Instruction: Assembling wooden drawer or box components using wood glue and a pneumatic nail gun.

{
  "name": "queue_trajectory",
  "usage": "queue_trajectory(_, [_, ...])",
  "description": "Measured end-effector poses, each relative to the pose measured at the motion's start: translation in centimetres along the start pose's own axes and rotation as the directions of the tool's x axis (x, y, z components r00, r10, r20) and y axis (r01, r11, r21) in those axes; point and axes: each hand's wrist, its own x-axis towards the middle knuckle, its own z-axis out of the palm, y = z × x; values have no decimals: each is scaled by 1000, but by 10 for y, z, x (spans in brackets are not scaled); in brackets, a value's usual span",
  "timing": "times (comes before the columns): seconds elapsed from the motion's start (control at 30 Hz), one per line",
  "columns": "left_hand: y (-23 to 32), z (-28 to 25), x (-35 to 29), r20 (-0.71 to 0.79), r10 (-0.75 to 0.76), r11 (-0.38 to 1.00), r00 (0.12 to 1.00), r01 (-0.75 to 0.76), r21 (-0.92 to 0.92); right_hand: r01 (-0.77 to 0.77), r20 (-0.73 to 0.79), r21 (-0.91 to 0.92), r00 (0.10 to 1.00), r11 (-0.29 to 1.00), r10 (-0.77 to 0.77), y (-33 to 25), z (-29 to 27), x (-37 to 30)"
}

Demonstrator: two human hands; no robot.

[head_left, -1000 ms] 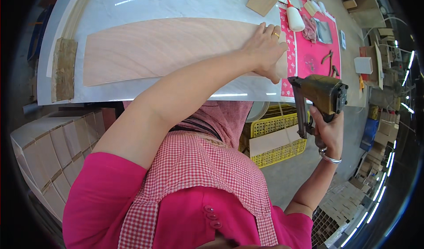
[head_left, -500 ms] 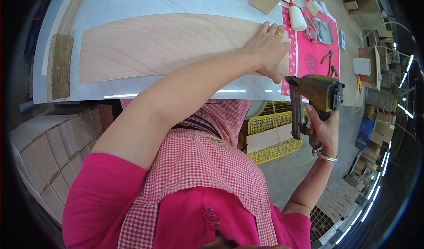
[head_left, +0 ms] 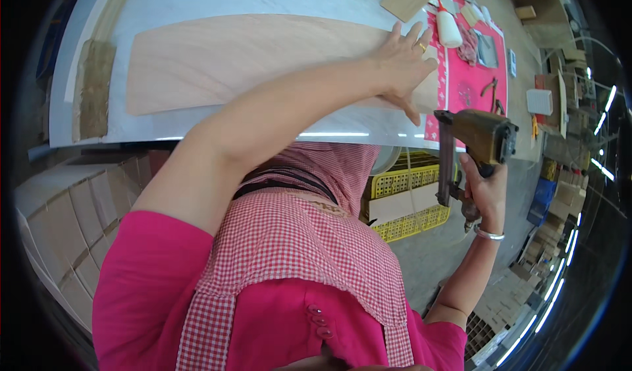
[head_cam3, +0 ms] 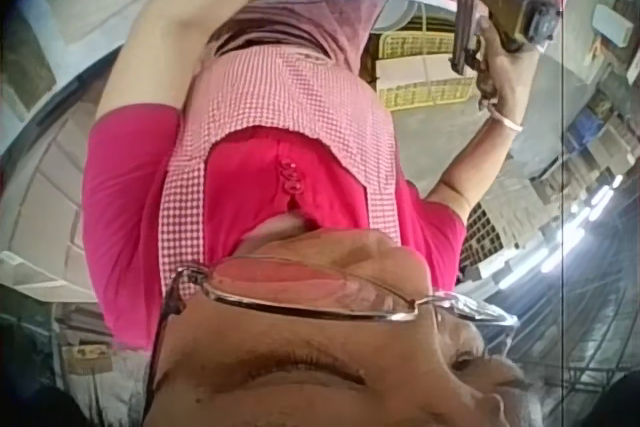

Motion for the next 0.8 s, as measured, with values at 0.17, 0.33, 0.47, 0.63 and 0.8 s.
queue_trajectory(0.17, [-73, -102, -104, 288, -67, 997, 955, 51, 63, 77, -15, 45, 997, 996, -76, 2, 7, -10])
queue_trajectory(0.33, [-114, -175, -230, 344, -365, 902, 865, 236, 362, 115, 43, 114, 992, 987, -121, -27, 26, -28])
queue_trajectory(0.47, [-114, -196, -258, 283, -403, 883, 870, 288, 370, 208, 78, 82, 974, 975, -214, -51, 49, -31])
queue_trajectory(0.63, [-109, -206, -245, 322, -333, 924, 886, 239, 297, 223, 140, 59, 963, 973, -229, -67, 61, -32])
queue_trajectory(0.8, [-113, -210, -245, 390, -274, 946, 879, 173, 275, 187, 191, 18, 964, 982, -187, -68, 64, -34])
